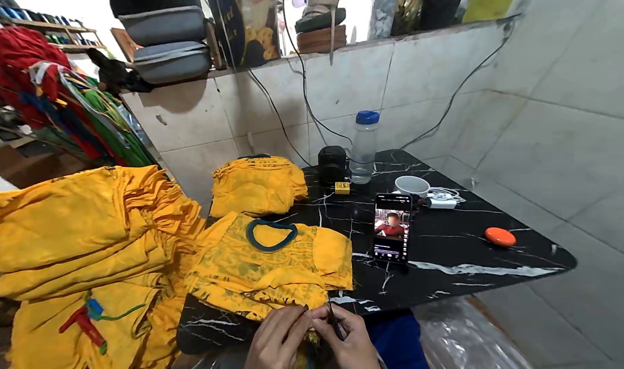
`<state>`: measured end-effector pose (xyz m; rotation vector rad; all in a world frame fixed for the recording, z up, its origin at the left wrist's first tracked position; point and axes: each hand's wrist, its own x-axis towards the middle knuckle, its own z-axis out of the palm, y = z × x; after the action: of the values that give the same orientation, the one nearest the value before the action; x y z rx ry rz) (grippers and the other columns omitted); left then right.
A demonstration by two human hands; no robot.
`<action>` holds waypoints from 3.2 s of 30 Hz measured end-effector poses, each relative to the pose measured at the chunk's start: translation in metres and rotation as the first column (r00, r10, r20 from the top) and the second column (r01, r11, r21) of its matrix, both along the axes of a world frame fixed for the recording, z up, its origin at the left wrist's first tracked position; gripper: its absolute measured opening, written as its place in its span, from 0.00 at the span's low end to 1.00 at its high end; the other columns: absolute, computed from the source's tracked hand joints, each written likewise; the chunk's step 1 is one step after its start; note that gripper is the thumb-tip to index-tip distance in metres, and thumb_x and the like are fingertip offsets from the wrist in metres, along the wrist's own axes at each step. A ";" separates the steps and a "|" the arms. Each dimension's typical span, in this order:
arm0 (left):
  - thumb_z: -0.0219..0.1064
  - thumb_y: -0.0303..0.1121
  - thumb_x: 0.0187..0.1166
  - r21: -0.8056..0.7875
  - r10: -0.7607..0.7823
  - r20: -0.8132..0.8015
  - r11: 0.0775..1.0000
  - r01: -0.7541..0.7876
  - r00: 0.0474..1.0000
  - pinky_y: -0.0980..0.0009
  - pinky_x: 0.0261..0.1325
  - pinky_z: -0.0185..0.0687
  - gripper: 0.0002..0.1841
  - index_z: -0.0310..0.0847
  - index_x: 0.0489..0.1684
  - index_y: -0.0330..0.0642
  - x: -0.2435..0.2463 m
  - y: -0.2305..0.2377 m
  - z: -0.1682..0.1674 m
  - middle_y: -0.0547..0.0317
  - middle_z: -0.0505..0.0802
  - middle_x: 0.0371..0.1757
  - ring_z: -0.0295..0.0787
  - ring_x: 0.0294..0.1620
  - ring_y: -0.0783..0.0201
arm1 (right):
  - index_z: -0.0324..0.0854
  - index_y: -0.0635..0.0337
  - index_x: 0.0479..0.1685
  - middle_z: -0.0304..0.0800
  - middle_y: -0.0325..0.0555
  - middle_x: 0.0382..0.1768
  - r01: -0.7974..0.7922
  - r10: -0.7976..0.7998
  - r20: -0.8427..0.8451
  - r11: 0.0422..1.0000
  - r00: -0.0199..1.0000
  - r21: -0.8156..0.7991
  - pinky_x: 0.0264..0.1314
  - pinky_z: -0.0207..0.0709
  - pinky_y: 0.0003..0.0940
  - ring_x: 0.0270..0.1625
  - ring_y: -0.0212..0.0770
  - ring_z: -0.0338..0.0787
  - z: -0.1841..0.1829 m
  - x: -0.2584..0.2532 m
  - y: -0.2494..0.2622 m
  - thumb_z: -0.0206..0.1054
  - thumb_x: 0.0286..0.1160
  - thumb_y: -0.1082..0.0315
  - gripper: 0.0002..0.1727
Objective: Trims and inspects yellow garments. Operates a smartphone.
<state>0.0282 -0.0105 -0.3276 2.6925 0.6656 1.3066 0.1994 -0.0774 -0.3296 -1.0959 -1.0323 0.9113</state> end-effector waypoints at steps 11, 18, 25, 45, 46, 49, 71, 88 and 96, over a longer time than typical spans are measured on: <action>0.60 0.33 0.89 -0.126 -0.050 0.120 0.990 0.065 0.992 0.73 0.68 0.85 0.07 0.83 0.44 0.43 0.011 0.009 -0.017 0.55 0.90 0.56 0.89 0.60 0.66 | 0.89 0.64 0.42 0.93 0.39 0.39 -0.015 0.016 0.080 1.000 0.997 -0.010 0.48 0.84 0.24 0.42 0.26 0.89 -0.002 0.001 0.001 0.67 0.75 0.78 0.06; 0.69 0.27 0.81 -0.072 -0.092 0.139 0.992 0.103 0.986 0.74 0.65 0.87 0.08 0.93 0.52 0.44 0.004 0.005 -0.015 0.54 0.94 0.56 0.91 0.58 0.65 | 0.88 0.65 0.44 0.94 0.41 0.40 -0.034 0.035 0.072 0.999 0.997 -0.006 0.52 0.86 0.27 0.44 0.28 0.92 -0.003 0.002 0.002 0.66 0.76 0.79 0.06; 0.62 0.26 0.84 0.038 -0.014 0.120 0.999 0.009 0.993 0.74 0.61 0.87 0.07 0.87 0.47 0.42 0.007 0.006 -0.027 0.57 0.94 0.47 0.92 0.50 0.66 | 0.88 0.64 0.43 0.92 0.42 0.40 -0.024 0.027 0.156 1.000 0.987 -0.019 0.50 0.85 0.26 0.44 0.29 0.90 -0.006 -0.002 0.002 0.66 0.78 0.76 0.05; 0.58 0.36 0.90 -0.605 -0.181 0.324 0.715 0.351 0.928 0.69 0.60 0.88 0.12 0.83 0.41 0.39 -0.003 0.003 0.001 0.54 0.92 0.56 0.89 0.59 0.64 | 0.87 0.64 0.45 0.90 0.44 0.42 0.030 -0.033 0.233 0.999 0.972 0.019 0.52 0.84 0.30 0.46 0.33 0.88 -0.008 -0.001 0.001 0.67 0.82 0.67 0.09; 0.59 0.35 0.90 -0.608 -0.168 0.333 0.714 0.347 0.928 0.69 0.59 0.88 0.11 0.83 0.41 0.39 -0.002 0.001 0.002 0.54 0.91 0.56 0.89 0.58 0.64 | 0.88 0.64 0.44 0.90 0.44 0.41 0.038 -0.044 0.236 0.999 0.971 0.028 0.50 0.85 0.30 0.45 0.33 0.89 -0.007 -0.002 0.000 0.70 0.80 0.65 0.09; 0.60 0.34 0.89 -0.631 -0.104 0.372 0.701 0.333 0.923 0.72 0.50 0.90 0.11 0.83 0.40 0.38 0.006 -0.009 0.003 0.54 0.90 0.53 0.90 0.49 0.67 | 0.90 0.64 0.41 0.91 0.45 0.41 0.052 -0.066 0.249 0.997 0.966 0.065 0.50 0.86 0.29 0.45 0.34 0.90 -0.009 -0.002 0.001 0.73 0.77 0.66 0.08; 0.57 0.39 0.91 -0.580 -0.031 0.330 0.782 0.228 0.944 0.74 0.62 0.86 0.15 0.80 0.40 0.37 0.011 -0.023 0.007 0.49 0.88 0.62 0.87 0.61 0.68 | 0.88 0.61 0.48 0.92 0.44 0.31 0.133 -0.228 0.773 0.974 0.592 0.186 0.27 0.83 0.37 0.26 0.38 0.89 0.007 0.009 -0.012 0.67 0.83 0.47 0.23; 0.67 0.44 0.85 -0.644 -0.149 -0.167 0.765 0.007 0.975 0.65 0.41 0.89 0.13 0.92 0.45 0.46 -0.032 -0.009 0.023 0.62 0.95 0.36 0.90 0.32 0.68 | 0.92 0.60 0.45 0.91 0.44 0.42 0.077 -0.132 0.451 0.987 0.883 0.137 0.47 0.86 0.26 0.43 0.31 0.90 -0.015 0.009 0.004 0.78 0.70 0.65 0.10; 0.69 0.39 0.79 -0.489 0.131 -0.203 0.845 -0.216 0.970 0.57 0.22 0.79 0.13 0.93 0.55 0.45 0.003 -0.019 0.024 0.60 0.86 0.15 0.80 0.13 0.61 | 0.90 0.66 0.40 0.92 0.46 0.39 0.077 -0.122 0.259 0.981 0.958 0.177 0.46 0.86 0.25 0.41 0.31 0.90 0.000 -0.004 0.001 0.75 0.73 0.72 0.06</action>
<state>0.0315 -0.0298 -0.3040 2.3483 1.1174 0.7862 0.1949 -0.0768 -0.3297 -1.1404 -1.2403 0.5936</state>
